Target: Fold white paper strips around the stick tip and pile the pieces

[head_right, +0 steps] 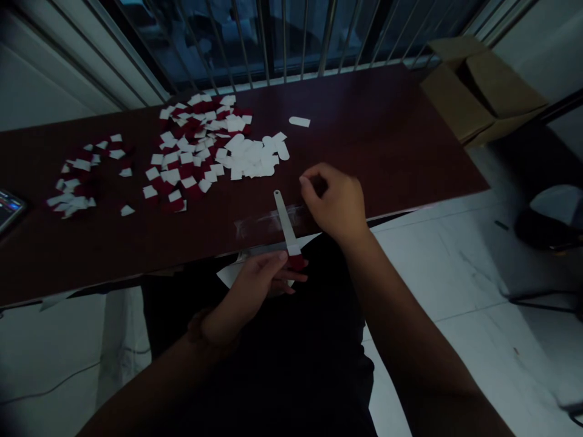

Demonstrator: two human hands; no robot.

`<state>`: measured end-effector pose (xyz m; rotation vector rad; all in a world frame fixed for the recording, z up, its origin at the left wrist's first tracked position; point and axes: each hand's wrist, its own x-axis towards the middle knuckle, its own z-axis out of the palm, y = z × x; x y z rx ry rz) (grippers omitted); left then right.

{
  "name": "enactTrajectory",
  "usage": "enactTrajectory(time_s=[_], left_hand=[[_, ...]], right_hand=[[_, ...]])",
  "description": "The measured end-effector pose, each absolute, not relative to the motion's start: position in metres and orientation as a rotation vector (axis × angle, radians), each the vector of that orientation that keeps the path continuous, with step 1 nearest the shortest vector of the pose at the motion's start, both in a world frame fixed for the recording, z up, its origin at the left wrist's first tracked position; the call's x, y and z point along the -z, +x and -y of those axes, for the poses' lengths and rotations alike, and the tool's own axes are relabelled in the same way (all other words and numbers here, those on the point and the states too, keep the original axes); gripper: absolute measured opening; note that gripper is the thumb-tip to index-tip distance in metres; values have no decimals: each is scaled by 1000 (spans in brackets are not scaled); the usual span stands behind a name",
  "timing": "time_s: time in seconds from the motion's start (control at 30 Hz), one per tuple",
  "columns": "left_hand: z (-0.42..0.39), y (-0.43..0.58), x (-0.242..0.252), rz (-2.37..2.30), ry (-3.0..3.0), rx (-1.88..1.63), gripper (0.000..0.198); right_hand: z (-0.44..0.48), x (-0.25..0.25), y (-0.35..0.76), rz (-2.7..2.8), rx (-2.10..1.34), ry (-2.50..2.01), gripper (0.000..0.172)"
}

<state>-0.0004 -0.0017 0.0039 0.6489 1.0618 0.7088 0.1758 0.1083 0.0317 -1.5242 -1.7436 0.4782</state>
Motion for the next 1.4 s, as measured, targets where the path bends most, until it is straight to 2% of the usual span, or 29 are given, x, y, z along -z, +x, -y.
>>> enactTrajectory(time_s=[0.03,0.17,0.23,0.3,0.5,0.67,0.73,0.83,0.93,1.03,1.23,1.4], left_hand=[[4,-4,-2,-1084,690,-696,36],[15,-16,12,-1109,699,-623,38],[20,-18,19,-1094,683,-596,38],[23,-19,23,-1081,689,-581,39],[22,-18,27,-1079,690,-608,37],[24,-21,27,-1085,714,-627,34],[25,-22,25,-1094,726,-635,32],[24,-23,21,-1103,739,-641,31],[21,-26,11,-1120,772,-672,28],[12,-31,-6,-1173,901,-792,25],[-17,-29,-50,-1259,1249,-1158,21],[-33,-21,-60,-1344,1581,-1189,9]], right_hand=[[-121,-30,174,1802,-469,-1523,14],[-158,-17,156,2077,-394,-1420,50],[-165,-10,144,2185,-305,-1440,59],[-167,-5,137,2227,-248,-1480,56],[-163,-1,138,2129,-210,-1389,30],[-161,-6,143,1832,-206,-1304,25],[-158,-8,146,1621,-381,-1313,20],[-144,-14,150,1260,-835,-1284,12],[-117,-21,154,1023,-1188,-1248,14],[-85,-30,157,946,-1354,-1265,17],[-31,-51,154,1051,-1430,-1354,15],[-3,-57,165,1217,-1342,-1435,18]])
